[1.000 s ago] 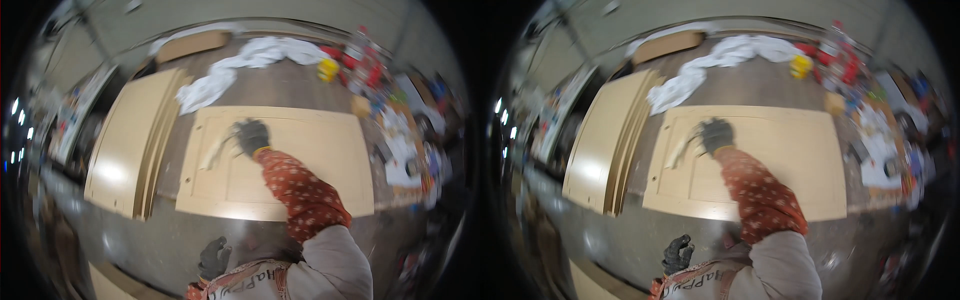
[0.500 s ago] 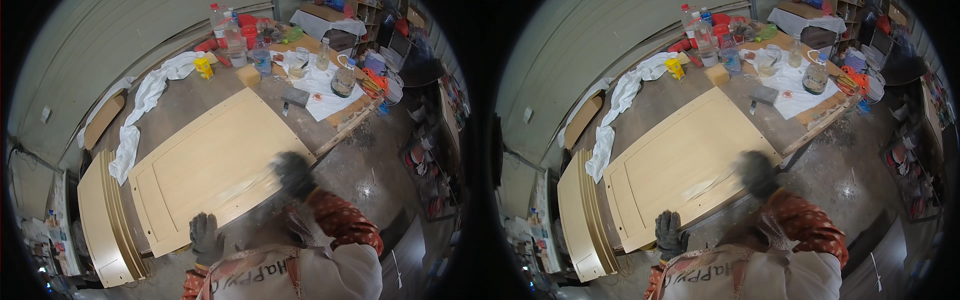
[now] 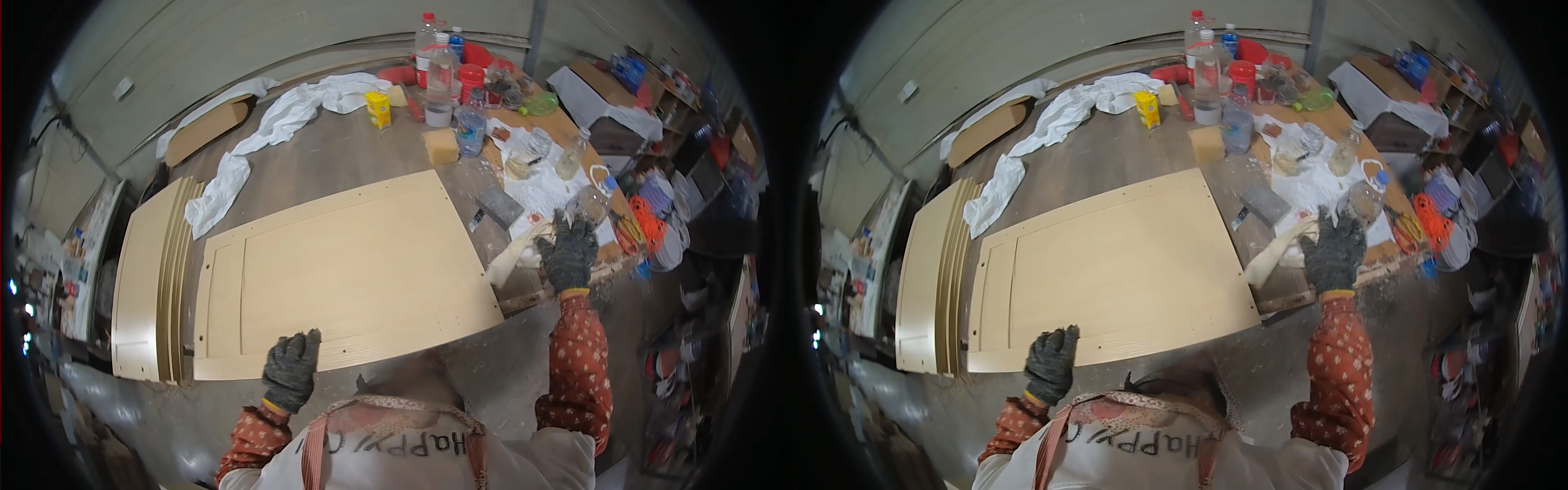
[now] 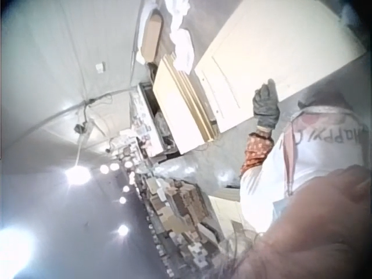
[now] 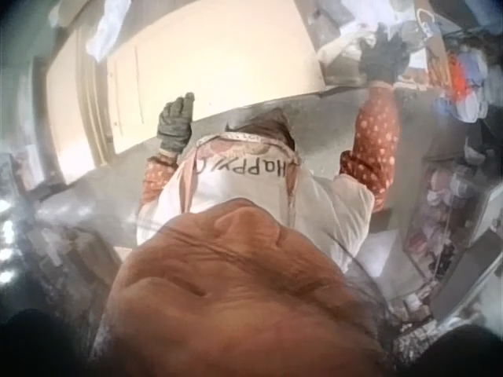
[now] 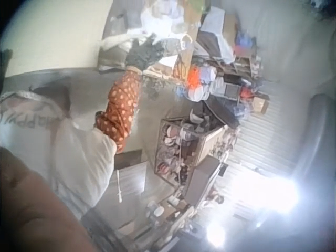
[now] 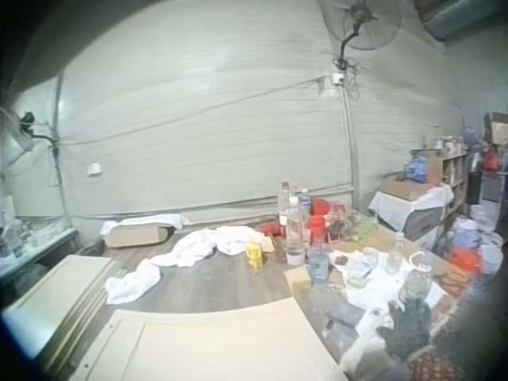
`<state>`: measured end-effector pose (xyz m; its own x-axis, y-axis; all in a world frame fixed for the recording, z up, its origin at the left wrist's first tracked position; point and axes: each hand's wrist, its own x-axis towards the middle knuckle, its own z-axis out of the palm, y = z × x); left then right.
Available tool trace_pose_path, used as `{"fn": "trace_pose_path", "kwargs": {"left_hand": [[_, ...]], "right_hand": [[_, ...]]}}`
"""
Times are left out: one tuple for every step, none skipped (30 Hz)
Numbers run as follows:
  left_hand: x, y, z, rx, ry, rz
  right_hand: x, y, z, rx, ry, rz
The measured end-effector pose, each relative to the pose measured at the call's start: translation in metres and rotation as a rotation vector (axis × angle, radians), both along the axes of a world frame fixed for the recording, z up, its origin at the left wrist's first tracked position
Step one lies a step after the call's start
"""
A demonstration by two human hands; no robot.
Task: The person sands the surface and edges of wooden cabinet doors with a sanding block and wipes the dust away with a sponge.
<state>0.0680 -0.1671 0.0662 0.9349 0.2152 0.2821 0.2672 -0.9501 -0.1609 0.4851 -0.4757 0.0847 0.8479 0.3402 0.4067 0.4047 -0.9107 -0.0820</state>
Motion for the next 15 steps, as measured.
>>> {"fn": "trace_pose_path", "kwargs": {"left_hand": [[-0.003,-0.006,0.018,-0.030,-0.003,0.022],[-0.004,-0.011,0.038,-0.031,-0.043,-0.009],[-0.005,-0.015,0.059,-0.029,-0.085,-0.039],[-0.011,-0.018,0.077,0.017,-0.086,-0.029],[-0.018,-0.022,0.095,0.062,-0.085,-0.013],[-0.019,-0.029,0.122,-0.055,-0.065,0.002],[-0.020,-0.031,0.144,-0.053,-0.041,-0.013],[-0.021,-0.035,0.166,-0.078,-0.003,-0.021],[-0.023,-0.035,0.180,-0.100,0.028,-0.016],[-0.031,-0.030,0.196,-0.115,-0.007,-0.033],[-0.032,-0.021,0.210,-0.125,-0.048,-0.067],[-0.030,-0.004,0.223,-0.165,-0.067,-0.119],[-0.023,0.016,0.235,-0.204,-0.086,-0.180],[-0.025,0.023,0.251,-0.172,-0.111,-0.066],[-0.028,0.032,0.266,-0.238,-0.129,0.128]], "right_hand": [[0.007,0.011,0.018,-0.184,-0.005,-0.044],[0.012,0.017,0.032,-0.165,0.074,0.054],[0.016,0.023,0.033,-0.167,0.056,0.090],[0.016,0.029,0.032,-0.215,-0.032,0.241],[0.015,0.036,0.029,-0.260,-0.125,0.395],[0.016,0.043,0.025,-0.149,-0.049,0.586],[0.019,0.054,0.011,-0.038,0.034,0.782],[0.028,0.069,-0.020,-0.020,-0.078,0.889],[0.037,0.083,-0.052,0.007,-0.200,1.006],[0.036,0.085,-0.060,0.163,0.134,1.022],[0.037,0.087,-0.058,0.277,0.478,1.008],[0.040,0.092,-0.055,0.279,0.471,0.980],[0.040,0.097,-0.051,0.254,0.384,0.929],[0.036,0.103,-0.045,0.233,0.332,0.878],[0.032,0.117,-0.039,0.206,0.299,0.835]]}}
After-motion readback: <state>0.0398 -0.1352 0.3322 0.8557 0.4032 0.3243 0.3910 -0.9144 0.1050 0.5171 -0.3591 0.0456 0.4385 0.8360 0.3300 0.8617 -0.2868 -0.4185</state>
